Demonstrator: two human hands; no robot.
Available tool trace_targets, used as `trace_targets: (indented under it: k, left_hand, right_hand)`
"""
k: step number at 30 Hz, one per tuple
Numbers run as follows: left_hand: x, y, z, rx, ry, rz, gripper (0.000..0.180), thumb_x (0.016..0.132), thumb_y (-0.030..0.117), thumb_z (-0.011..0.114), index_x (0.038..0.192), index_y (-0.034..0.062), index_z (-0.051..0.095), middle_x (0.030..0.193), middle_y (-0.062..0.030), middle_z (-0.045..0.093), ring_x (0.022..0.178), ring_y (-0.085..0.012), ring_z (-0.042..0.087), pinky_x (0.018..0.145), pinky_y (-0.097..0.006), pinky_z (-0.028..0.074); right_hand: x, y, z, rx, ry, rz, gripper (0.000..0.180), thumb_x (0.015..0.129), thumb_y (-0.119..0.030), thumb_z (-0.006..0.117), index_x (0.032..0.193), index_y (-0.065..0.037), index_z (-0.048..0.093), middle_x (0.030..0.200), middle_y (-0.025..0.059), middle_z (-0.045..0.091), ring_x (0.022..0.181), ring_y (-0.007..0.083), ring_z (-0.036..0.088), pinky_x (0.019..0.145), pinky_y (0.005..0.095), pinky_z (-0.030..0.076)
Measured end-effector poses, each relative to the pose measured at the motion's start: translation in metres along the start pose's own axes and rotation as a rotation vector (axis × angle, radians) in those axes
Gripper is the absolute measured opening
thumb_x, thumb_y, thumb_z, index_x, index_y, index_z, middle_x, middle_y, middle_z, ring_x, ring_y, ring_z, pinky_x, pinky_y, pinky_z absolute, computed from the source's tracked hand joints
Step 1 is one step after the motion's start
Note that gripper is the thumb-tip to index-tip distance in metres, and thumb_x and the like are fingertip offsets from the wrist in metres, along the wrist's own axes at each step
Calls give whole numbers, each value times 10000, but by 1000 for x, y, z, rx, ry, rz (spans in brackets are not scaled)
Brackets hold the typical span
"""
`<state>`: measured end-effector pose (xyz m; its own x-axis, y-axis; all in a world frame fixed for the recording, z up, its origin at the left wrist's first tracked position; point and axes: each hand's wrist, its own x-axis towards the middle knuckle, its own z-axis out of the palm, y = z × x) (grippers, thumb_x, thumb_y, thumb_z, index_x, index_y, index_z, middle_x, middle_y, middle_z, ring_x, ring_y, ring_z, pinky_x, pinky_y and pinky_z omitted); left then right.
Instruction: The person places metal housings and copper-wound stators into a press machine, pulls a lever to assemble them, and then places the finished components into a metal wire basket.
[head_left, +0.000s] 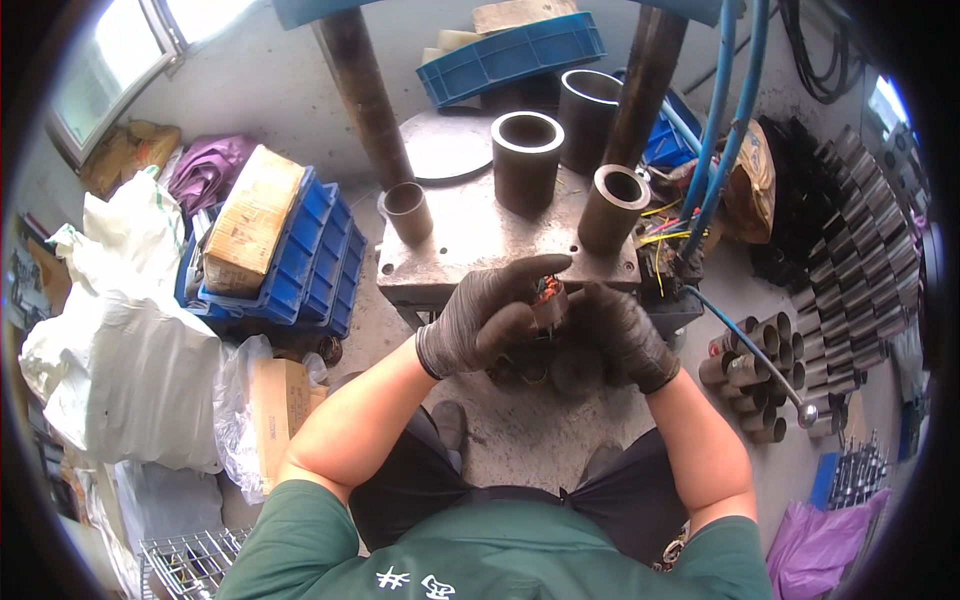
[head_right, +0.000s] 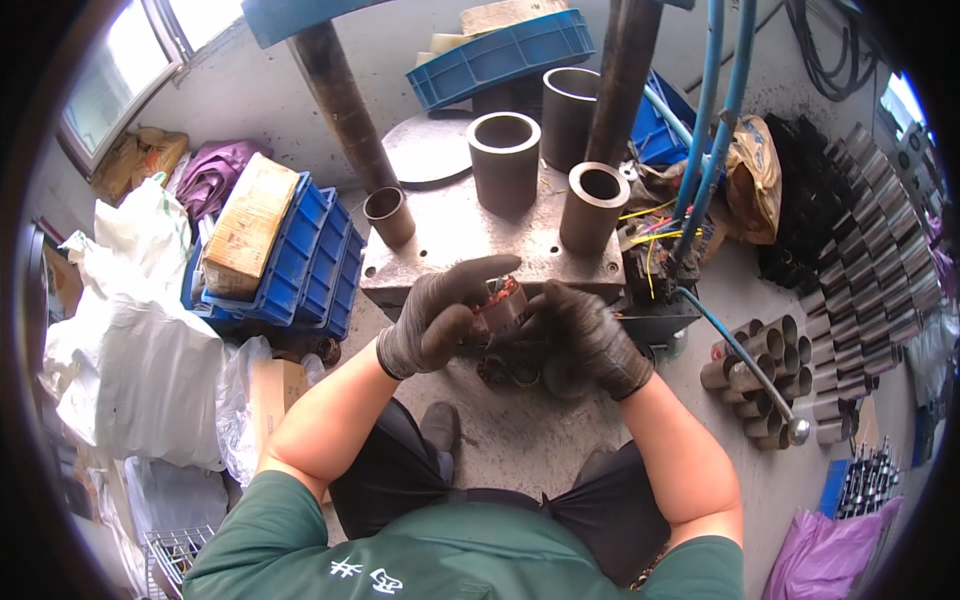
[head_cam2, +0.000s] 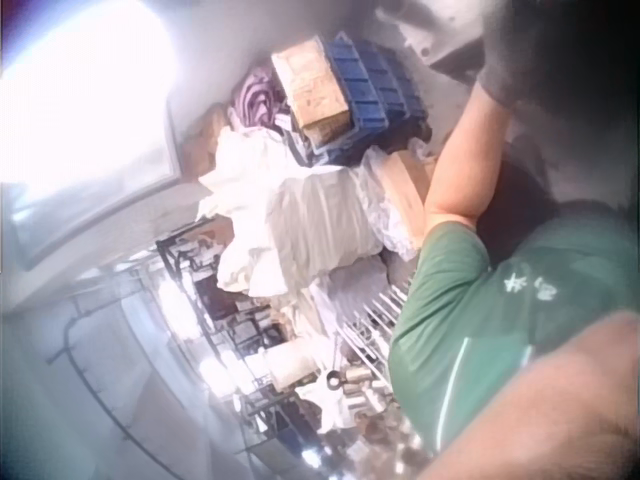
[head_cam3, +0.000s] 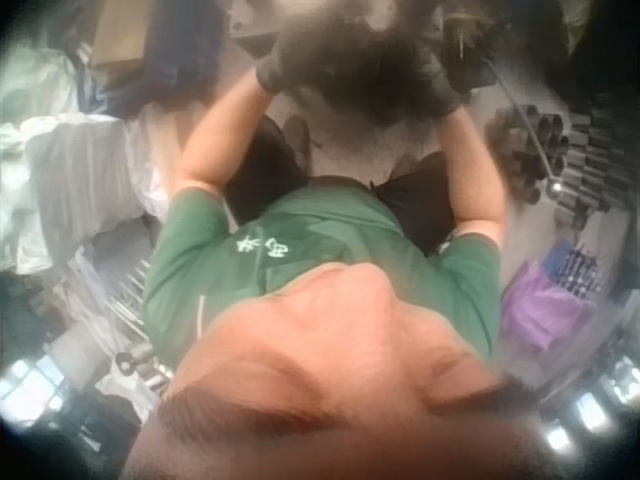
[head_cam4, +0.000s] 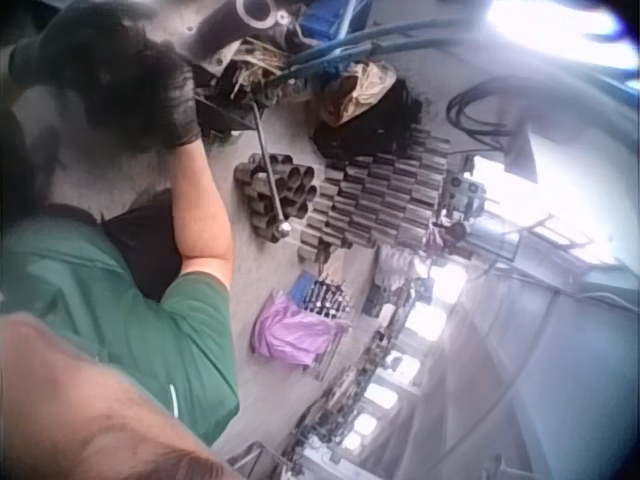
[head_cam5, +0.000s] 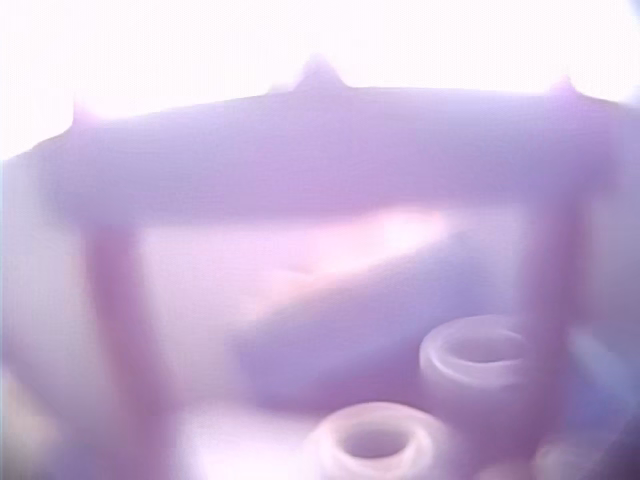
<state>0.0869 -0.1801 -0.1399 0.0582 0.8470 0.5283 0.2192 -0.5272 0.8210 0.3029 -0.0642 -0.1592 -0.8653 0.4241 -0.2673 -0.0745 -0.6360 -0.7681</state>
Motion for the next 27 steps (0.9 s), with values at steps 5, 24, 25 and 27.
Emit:
trace_targets:
  k: [5,24,25,27]
  left_hand:
    - [10,1,6,130,-183,198,635,1080,458,521,1512,-7,521,838,-105,693,763,-267,676,767,-380,537]
    - [17,-28,-20,39,597,127,327,1060,161,570,1343,13,641,1071,-104,720,947,-180,692,898,-344,564]
    - [19,-31,-18,-3,599,49,331,1062,183,588,1339,10,642,1076,-107,721,965,-189,699,909,-346,567]
    - [22,-35,-14,-52,552,8,296,1059,158,616,1306,2,660,1100,-112,718,1003,-198,697,939,-342,569]
  right_hand:
    - [-3,15,7,33,-85,119,721,965,-721,624,1301,-83,613,1013,21,675,757,119,588,661,252,468]
    - [-33,15,-18,-528,123,-158,469,855,-130,884,1241,22,667,1123,121,755,1004,195,724,892,359,600]
    - [-37,15,-23,-531,141,-161,469,855,-130,884,1241,22,667,1123,121,755,1004,195,724,892,359,600]
    - [-39,22,-43,-563,180,-217,491,847,-162,897,1241,26,673,1127,104,753,1028,175,702,931,358,582]
